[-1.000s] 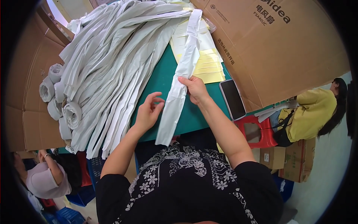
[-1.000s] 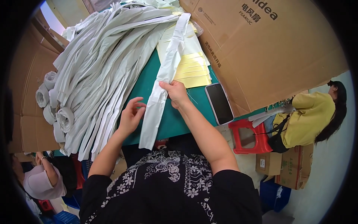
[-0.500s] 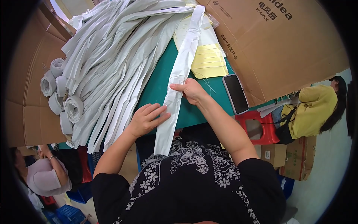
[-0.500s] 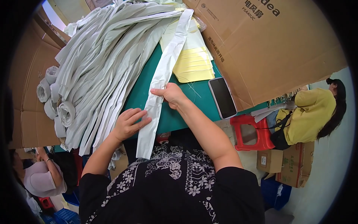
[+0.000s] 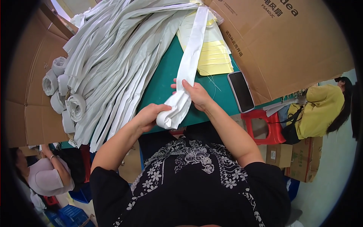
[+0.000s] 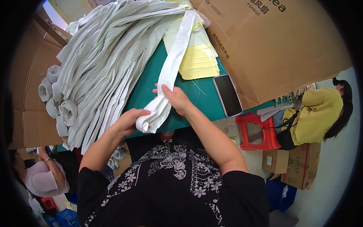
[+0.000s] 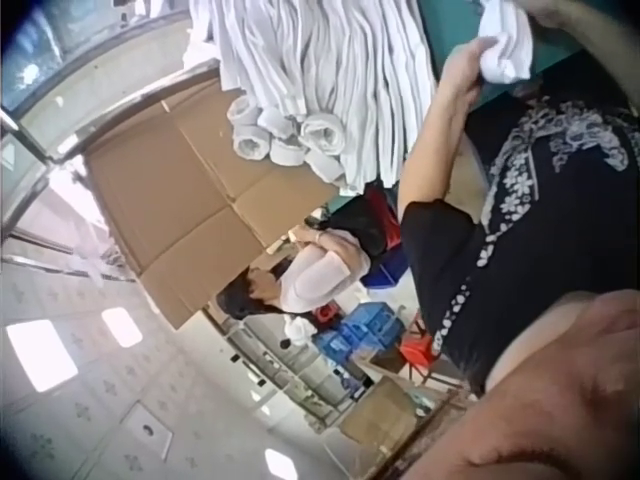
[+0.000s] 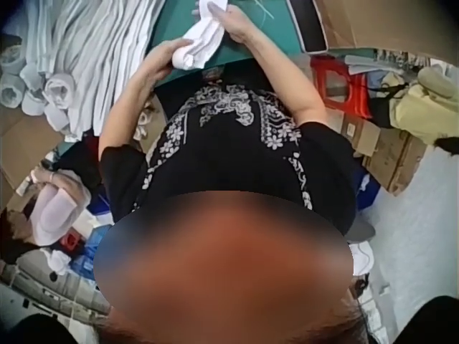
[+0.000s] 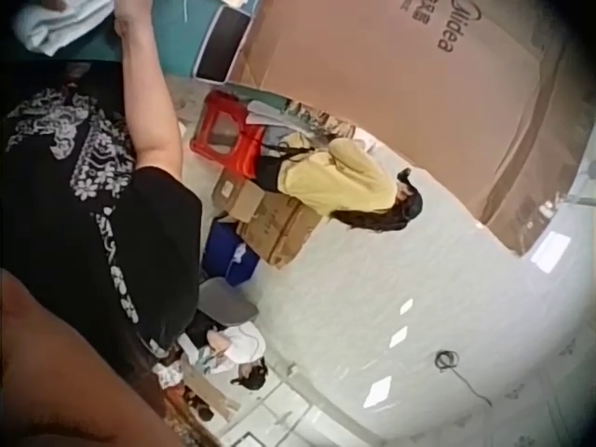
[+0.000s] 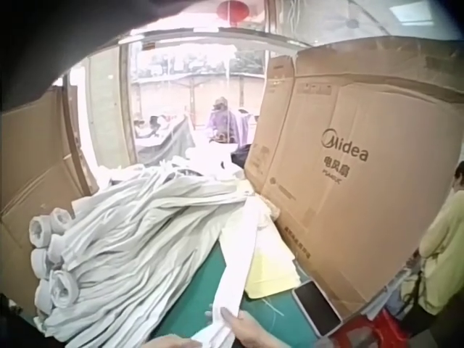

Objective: Folding and rolling long white fabric straps into bundles at a manufacturing workbench.

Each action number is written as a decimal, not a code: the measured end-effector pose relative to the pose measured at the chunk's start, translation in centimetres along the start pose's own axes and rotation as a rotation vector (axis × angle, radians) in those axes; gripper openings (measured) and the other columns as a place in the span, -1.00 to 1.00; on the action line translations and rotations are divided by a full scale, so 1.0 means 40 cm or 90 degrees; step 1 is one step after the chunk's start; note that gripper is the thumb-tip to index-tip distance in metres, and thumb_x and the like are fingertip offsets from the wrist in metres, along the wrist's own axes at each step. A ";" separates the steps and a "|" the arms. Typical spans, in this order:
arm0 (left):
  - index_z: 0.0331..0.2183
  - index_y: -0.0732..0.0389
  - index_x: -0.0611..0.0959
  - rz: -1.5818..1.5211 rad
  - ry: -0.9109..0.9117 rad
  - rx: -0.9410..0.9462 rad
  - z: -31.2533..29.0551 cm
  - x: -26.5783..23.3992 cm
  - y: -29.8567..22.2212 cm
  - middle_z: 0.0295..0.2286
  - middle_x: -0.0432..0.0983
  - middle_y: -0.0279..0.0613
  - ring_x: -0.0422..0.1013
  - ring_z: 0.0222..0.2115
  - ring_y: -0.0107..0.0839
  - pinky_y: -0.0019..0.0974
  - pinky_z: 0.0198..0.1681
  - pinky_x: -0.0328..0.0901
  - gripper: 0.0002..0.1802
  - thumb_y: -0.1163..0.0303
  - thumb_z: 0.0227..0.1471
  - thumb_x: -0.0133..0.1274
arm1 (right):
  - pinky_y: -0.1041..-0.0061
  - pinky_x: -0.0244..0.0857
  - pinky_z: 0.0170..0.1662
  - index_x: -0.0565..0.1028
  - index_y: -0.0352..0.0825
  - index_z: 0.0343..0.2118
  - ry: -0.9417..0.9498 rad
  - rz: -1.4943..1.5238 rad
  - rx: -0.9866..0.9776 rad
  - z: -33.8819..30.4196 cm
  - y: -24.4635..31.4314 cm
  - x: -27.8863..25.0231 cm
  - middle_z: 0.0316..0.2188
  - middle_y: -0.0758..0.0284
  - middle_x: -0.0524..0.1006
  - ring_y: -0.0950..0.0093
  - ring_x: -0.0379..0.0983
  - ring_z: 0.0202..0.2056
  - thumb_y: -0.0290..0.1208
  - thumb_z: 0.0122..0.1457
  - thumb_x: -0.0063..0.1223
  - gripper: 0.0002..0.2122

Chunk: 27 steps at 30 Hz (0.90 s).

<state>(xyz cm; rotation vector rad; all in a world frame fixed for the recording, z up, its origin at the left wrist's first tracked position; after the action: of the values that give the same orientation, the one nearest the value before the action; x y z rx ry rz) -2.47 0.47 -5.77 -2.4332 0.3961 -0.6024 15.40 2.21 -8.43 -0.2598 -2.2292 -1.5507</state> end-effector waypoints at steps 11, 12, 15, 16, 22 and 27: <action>-0.30 0.35 0.51 -0.071 -0.003 0.037 0.087 0.046 -0.029 -0.43 0.49 -0.18 0.44 -0.48 -0.44 -0.30 -0.46 0.38 -0.46 -0.02 0.09 -0.12 | 0.57 0.21 -0.09 0.33 -0.43 -0.05 0.182 -0.235 0.048 -0.077 -0.045 0.000 -0.18 0.34 0.42 0.58 0.33 -0.17 -0.01 0.23 -0.28 -0.49; -0.30 0.35 0.51 -0.072 -0.004 0.036 0.097 0.052 -0.026 -0.43 0.49 -0.18 0.44 -0.48 -0.44 -0.30 -0.46 0.38 -0.46 -0.02 0.09 -0.12 | 0.57 0.21 -0.09 0.33 -0.43 -0.05 0.183 -0.234 0.050 -0.080 -0.056 0.009 -0.18 0.34 0.42 0.58 0.33 -0.17 -0.01 0.23 -0.28 -0.49; -0.32 0.37 0.50 -0.065 -0.108 0.049 0.112 0.064 -0.021 -0.46 0.48 -0.16 0.44 -0.48 -0.40 -0.30 -0.45 0.37 -0.38 -0.09 0.09 -0.19 | 0.58 0.24 -0.14 0.36 -0.39 -0.13 0.133 -0.305 -0.013 -0.078 -0.072 0.018 -0.25 0.39 0.43 0.62 0.33 -0.23 -0.14 0.17 -0.05 -0.61; -0.32 0.37 0.50 -0.066 -0.109 0.045 0.116 0.069 -0.018 -0.46 0.48 -0.16 0.44 -0.48 -0.40 -0.30 -0.45 0.37 -0.38 -0.09 0.09 -0.19 | 0.58 0.24 -0.14 0.36 -0.39 -0.13 0.132 -0.303 -0.010 -0.079 -0.070 0.014 -0.25 0.39 0.43 0.62 0.33 -0.23 -0.14 0.17 -0.05 -0.61; -0.36 0.40 0.54 -0.096 -0.023 0.085 0.136 0.040 -0.008 -0.51 0.48 -0.17 0.43 -0.50 -0.42 -0.37 -0.43 0.34 -0.32 -0.11 0.13 -0.30 | 0.58 0.25 -0.12 0.30 -0.40 0.00 0.096 -0.224 -0.093 -0.097 -0.053 -0.010 -0.17 0.33 0.44 0.59 0.36 -0.19 -0.29 0.20 -0.09 -0.63; -0.18 0.30 0.54 0.544 -0.129 0.791 0.039 0.019 -0.033 -0.38 0.48 -0.11 0.42 -0.39 -0.31 -0.39 -0.32 0.31 -0.64 0.36 -0.06 0.10 | 0.41 0.40 -0.17 0.28 -0.37 -0.02 0.045 0.232 0.007 -0.113 -0.037 -0.019 -0.16 0.20 0.45 0.41 0.46 -0.21 -0.38 0.23 -0.24 -0.71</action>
<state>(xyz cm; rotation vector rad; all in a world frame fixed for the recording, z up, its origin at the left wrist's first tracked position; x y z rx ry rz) -0.84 1.92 -5.83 -0.9733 0.6517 -0.1036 16.53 -2.48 -8.68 -0.5645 -1.9993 -1.3283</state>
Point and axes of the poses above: each hand's wrist, its own z-axis towards the middle knuckle, its own x-axis out of the palm, y = z × x, the point moved 3 cm from there along z, towards the middle knuckle
